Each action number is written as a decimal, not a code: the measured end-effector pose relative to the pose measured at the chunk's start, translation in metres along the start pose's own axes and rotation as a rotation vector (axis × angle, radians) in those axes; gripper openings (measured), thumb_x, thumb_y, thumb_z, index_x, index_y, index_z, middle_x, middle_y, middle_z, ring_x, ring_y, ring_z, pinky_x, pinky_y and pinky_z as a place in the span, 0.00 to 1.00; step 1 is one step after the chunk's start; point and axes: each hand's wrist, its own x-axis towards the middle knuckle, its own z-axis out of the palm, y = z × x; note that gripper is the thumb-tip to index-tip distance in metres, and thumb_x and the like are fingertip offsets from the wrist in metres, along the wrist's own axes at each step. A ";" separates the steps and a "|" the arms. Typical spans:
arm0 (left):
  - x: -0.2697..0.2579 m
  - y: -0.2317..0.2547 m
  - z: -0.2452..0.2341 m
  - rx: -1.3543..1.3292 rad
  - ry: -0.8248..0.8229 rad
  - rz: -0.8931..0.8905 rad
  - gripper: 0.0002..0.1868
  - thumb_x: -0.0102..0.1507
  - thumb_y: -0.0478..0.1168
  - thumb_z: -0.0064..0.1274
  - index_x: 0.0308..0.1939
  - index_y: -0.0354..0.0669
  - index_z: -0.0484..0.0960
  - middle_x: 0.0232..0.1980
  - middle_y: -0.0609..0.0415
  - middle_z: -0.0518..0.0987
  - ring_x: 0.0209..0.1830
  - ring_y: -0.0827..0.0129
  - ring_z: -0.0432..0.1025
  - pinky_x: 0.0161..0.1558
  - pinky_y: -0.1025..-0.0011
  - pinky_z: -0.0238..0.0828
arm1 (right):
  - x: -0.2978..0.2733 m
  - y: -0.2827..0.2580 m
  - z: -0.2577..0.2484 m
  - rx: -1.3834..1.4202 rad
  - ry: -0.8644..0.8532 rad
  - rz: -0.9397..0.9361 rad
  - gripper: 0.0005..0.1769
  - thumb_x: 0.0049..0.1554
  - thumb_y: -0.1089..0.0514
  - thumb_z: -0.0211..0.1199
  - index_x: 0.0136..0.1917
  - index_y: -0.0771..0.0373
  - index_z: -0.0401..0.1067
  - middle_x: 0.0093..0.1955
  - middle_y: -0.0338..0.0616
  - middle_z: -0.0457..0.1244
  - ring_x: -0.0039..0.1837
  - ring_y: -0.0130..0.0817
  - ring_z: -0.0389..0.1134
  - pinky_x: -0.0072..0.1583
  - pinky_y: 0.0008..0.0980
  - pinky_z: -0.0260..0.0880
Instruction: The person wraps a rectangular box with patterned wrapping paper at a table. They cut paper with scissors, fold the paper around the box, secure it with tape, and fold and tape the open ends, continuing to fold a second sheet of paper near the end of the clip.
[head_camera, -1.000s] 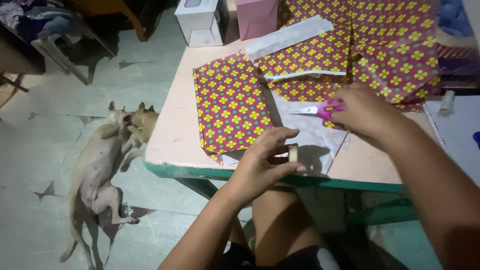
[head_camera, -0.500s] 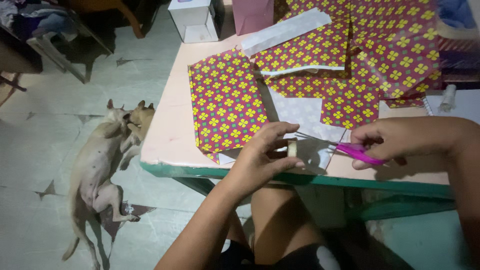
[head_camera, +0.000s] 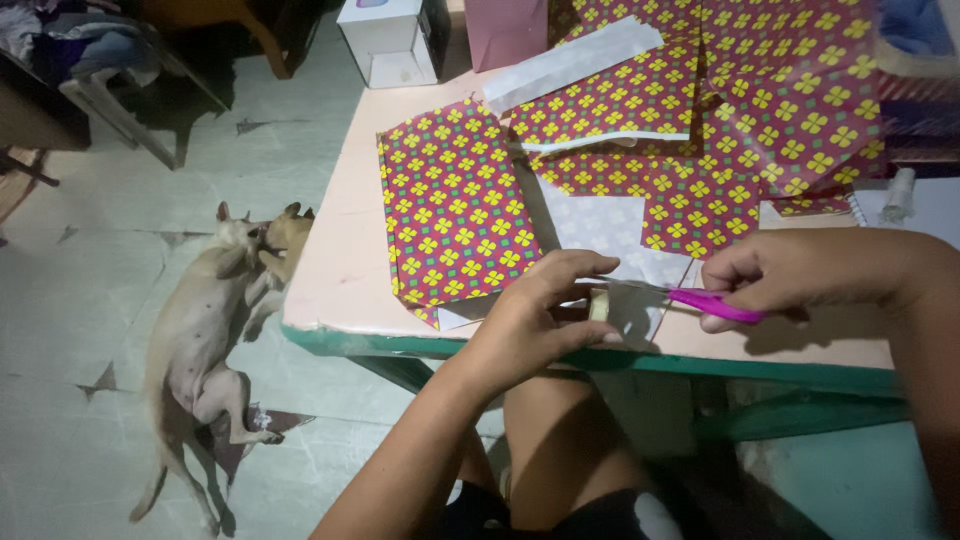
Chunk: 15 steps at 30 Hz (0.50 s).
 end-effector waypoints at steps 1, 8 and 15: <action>0.001 -0.001 0.000 0.019 -0.002 0.011 0.32 0.59 0.34 0.66 0.67 0.41 0.74 0.64 0.53 0.73 0.60 0.66 0.76 0.62 0.69 0.80 | 0.002 0.007 -0.001 0.115 -0.034 -0.031 0.19 0.52 0.49 0.74 0.40 0.66 0.72 0.28 0.42 0.60 0.30 0.32 0.60 0.33 0.34 0.58; 0.020 -0.016 0.004 0.299 0.084 0.116 0.38 0.57 0.34 0.67 0.70 0.39 0.68 0.68 0.47 0.68 0.60 0.56 0.75 0.58 0.65 0.78 | 0.020 0.033 -0.020 -0.180 0.256 -0.033 0.13 0.54 0.48 0.70 0.47 0.58 0.77 0.37 0.44 0.69 0.40 0.36 0.68 0.43 0.39 0.68; 0.057 -0.037 0.036 0.810 0.056 0.112 0.28 0.63 0.36 0.52 0.68 0.40 0.67 0.73 0.42 0.68 0.50 0.45 0.77 0.47 0.54 0.76 | 0.025 0.025 -0.010 -0.669 0.914 -0.038 0.20 0.58 0.49 0.59 0.62 0.50 0.78 0.58 0.53 0.65 0.58 0.53 0.68 0.59 0.58 0.65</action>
